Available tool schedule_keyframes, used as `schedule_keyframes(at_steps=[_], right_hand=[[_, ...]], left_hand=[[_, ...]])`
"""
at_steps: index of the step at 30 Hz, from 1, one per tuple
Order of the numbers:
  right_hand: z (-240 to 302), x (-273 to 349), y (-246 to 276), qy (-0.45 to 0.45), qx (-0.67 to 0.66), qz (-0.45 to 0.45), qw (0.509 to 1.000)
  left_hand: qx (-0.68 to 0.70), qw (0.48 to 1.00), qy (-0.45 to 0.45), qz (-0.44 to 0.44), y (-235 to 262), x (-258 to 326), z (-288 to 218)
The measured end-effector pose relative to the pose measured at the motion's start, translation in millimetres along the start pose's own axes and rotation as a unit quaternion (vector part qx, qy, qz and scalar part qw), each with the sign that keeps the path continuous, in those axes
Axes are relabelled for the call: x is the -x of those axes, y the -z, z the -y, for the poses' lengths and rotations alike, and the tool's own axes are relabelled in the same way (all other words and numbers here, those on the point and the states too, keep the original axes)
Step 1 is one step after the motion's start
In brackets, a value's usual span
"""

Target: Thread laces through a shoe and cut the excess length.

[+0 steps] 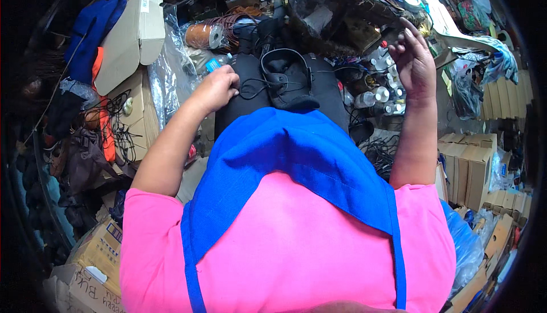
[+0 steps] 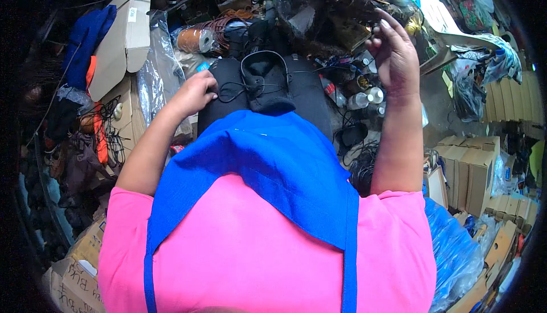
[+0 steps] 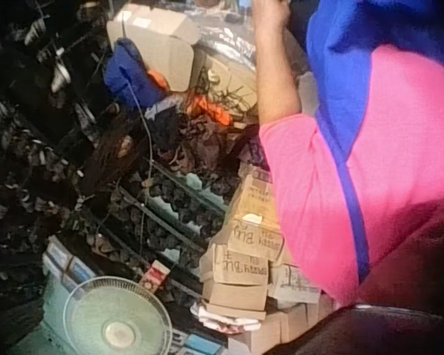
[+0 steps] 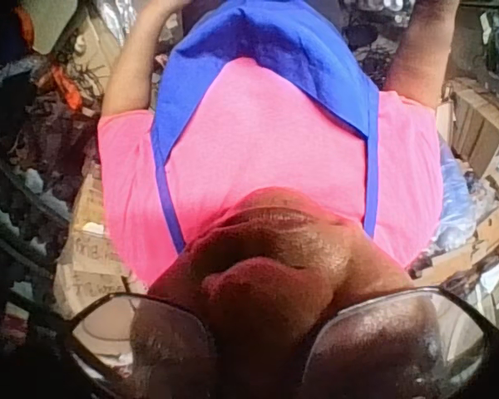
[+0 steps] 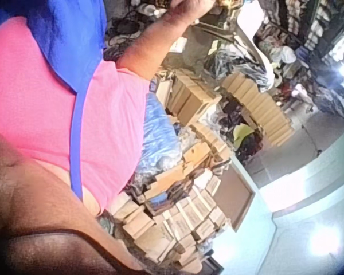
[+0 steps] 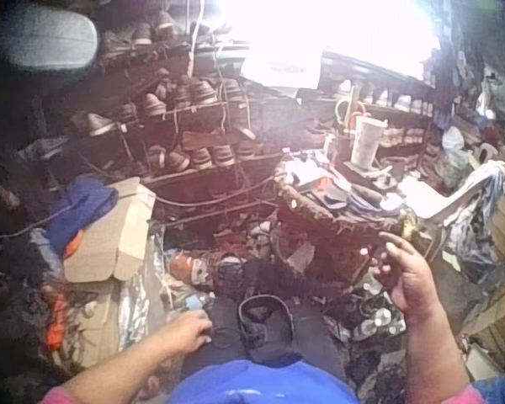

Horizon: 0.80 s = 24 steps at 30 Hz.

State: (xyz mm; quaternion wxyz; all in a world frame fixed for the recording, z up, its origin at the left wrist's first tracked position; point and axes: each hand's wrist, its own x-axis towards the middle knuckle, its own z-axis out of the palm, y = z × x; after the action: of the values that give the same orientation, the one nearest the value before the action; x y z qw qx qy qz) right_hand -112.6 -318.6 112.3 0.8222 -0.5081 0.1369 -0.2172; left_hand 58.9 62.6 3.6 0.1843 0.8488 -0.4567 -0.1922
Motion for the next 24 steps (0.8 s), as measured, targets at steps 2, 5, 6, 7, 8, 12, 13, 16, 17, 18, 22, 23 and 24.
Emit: schedule_keyframes(at_steps=[2, 5, 6, 7, 8, 12, 13, 16, 17, 18, 22, 23, 24], right_hand=[[-1.0, -1.2, -5.7, -0.003, 0.003, 0.003, 1.000], [-7.1, -7.9, -11.6, -0.010, 0.049, 0.017, 0.999], [-6.7, -6.3, -18.6, -0.013, 0.091, 0.028, 0.995], [-8.2, -3.9, -29.7, -0.022, 0.162, 0.028, 0.986], [-10.9, -1.8, -45.9, -0.033, 0.240, 0.069, 0.968], [-31.5, 1.3, -93.4, -0.077, 0.375, 0.273, 0.882], [-30.9, 5.6, -102.7, -0.081, 0.382, 0.338, 0.856], [-8.7, 17.3, -119.4, -0.169, 0.351, 0.466, 0.794], [0.7, 19.0, -115.5, -0.142, 0.376, 0.507, 0.762], [15.1, 20.8, -115.4, -0.161, 0.457, 0.497, 0.720], [31.5, 37.7, -88.7, 0.165, 0.723, 0.372, 0.559], [30.9, 44.7, -84.9, 0.261, 0.773, 0.295, 0.497], [28.3, 46.8, -84.6, 0.339, 0.760, 0.241, 0.499]], left_hand=[[-0.017, 0.998, -0.041, -0.039, -3.1, 1.7, 4.4], [0.117, 0.983, 0.116, -0.082, 7.4, -8.5, 10.2], [0.244, 0.957, 0.124, -0.092, 20.2, -13.3, 7.2], [0.310, 0.938, 0.105, -0.115, 33.2, -17.7, 4.0], [0.388, 0.915, 0.063, -0.089, 55.4, -22.4, -13.5], [0.435, 0.894, -0.100, -0.039, 131.2, -16.6, -129.4], [0.404, 0.902, -0.143, -0.051, 139.4, -14.5, -147.1], [0.333, 0.923, -0.176, -0.080, 152.4, -7.9, -170.0], [0.292, 0.936, -0.173, -0.090, 153.5, -6.7, -172.8], [0.293, 0.939, -0.161, -0.084, 152.3, -4.7, -171.5], [0.311, 0.936, -0.147, -0.067, 140.8, -8.3, -163.4], [0.312, 0.936, -0.150, -0.065, 136.8, -12.5, -163.7], [0.331, 0.930, -0.143, -0.073, 127.0, -22.5, -159.0]])
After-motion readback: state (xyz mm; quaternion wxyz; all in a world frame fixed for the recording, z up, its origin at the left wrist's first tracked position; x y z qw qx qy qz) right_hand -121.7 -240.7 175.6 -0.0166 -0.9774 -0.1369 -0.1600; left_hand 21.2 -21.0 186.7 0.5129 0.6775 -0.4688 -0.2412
